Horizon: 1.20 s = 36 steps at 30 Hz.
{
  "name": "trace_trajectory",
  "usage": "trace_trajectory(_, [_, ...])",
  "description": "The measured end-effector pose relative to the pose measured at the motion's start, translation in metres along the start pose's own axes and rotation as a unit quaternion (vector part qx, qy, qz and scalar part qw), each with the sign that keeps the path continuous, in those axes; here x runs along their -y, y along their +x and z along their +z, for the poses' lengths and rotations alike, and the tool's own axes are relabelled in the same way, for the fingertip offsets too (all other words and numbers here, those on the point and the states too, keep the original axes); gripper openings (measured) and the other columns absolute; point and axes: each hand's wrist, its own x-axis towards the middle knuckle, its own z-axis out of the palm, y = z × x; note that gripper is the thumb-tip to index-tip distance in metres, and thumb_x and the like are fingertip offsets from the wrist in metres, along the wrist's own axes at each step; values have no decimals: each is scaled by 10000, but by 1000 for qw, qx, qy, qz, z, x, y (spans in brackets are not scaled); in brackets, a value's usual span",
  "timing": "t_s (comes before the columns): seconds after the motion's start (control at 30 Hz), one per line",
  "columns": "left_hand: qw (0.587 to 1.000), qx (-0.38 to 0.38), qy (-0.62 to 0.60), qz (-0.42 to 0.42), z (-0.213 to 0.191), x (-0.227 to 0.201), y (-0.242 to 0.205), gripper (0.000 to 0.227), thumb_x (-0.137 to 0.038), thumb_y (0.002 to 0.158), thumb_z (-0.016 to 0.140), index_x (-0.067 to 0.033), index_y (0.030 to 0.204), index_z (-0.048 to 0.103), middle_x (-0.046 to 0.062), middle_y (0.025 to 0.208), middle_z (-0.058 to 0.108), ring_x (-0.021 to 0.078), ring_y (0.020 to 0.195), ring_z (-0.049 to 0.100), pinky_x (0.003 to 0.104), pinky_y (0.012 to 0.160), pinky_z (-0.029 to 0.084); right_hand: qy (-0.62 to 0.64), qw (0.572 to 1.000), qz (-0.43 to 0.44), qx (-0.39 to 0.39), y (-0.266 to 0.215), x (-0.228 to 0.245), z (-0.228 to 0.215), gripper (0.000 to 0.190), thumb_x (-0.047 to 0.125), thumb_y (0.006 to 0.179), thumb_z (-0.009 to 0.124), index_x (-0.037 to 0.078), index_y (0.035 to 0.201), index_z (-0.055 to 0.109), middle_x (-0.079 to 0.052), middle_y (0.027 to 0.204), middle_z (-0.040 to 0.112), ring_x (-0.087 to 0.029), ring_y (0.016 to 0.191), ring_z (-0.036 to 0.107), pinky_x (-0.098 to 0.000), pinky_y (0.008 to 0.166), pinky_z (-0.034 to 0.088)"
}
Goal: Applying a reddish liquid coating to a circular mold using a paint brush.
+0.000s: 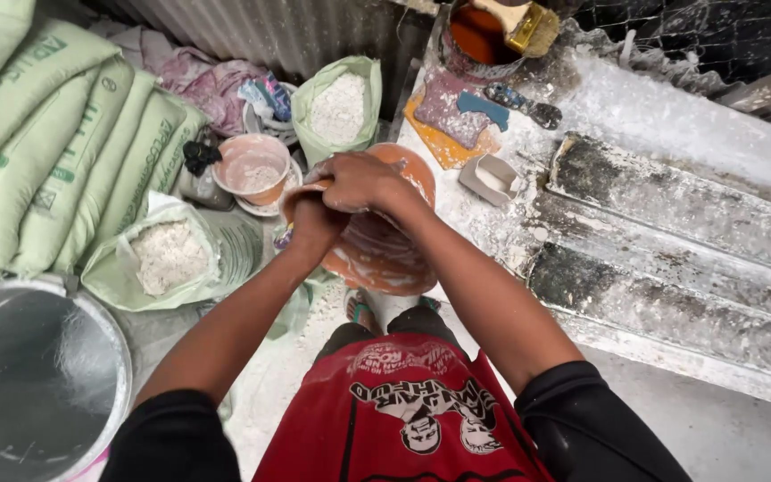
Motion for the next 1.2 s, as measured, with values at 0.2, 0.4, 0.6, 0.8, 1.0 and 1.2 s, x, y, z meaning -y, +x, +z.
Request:
trace_trajectory(0.2, [991, 118, 63, 22, 167, -48, -41, 273, -276, 833, 603, -256, 597, 740, -14, 611, 705, 286, 691, 749, 651, 809, 422, 78, 996, -38, -30, -9, -9, -15, 563, 224, 717, 615, 188, 1271, 712, -182, 1370, 656, -406, 1348, 544, -553, 1165, 411])
trace_trajectory(0.4, [981, -73, 154, 93, -27, 3, -8, 207, -185, 881, 555, -138, 817, 747, 39, 704, 757, 229, 656, 756, 436, 539, 550, 103, 990, -56, -74, -21, -36, -28, 565, 249, 688, 672, 190, 1249, 713, -193, 1328, 666, -416, 1338, 537, -555, 1151, 413])
trace_trajectory(0.6, [960, 175, -212, 46, -42, -93, -82, 370, -359, 901, 693, 11, 883, 703, 138, 792, 675, 446, 725, 725, 531, 608, 542, 143, 987, 0, -76, -58, -39, -49, 578, 288, 696, 697, 270, 1275, 702, -154, 1380, 650, -388, 1349, 544, -512, 1161, 403])
trace_trajectory(0.8, [944, 323, -69, 14, -88, -99, -64, 247, -263, 900, 637, -58, 894, 773, 171, 847, 768, 385, 883, 771, 534, 695, 616, 206, 970, -9, -125, -54, -63, -38, 574, 238, 706, 719, 214, 1278, 688, -175, 1396, 631, -413, 1361, 519, -537, 1144, 409])
trace_trajectory(1.0, [954, 286, -77, 44, -122, -118, -104, 327, -118, 782, 811, 1, 1070, 712, 178, 937, 744, 450, 1026, 726, 606, 853, 567, 319, 920, -15, -229, -46, -84, -13, 505, 230, 728, 810, 188, 1224, 725, -113, 1365, 665, -350, 1340, 564, -491, 1147, 405])
trace_trajectory(1.2, [884, 170, -427, 85, -142, -160, -102, 442, -209, 992, 413, 147, 886, 653, 422, 885, 658, 594, 985, 641, 701, 767, 435, 327, 909, -61, -251, -51, -100, -15, 537, 154, 712, 823, 90, 1234, 713, -193, 1366, 646, -418, 1349, 538, -526, 1166, 373])
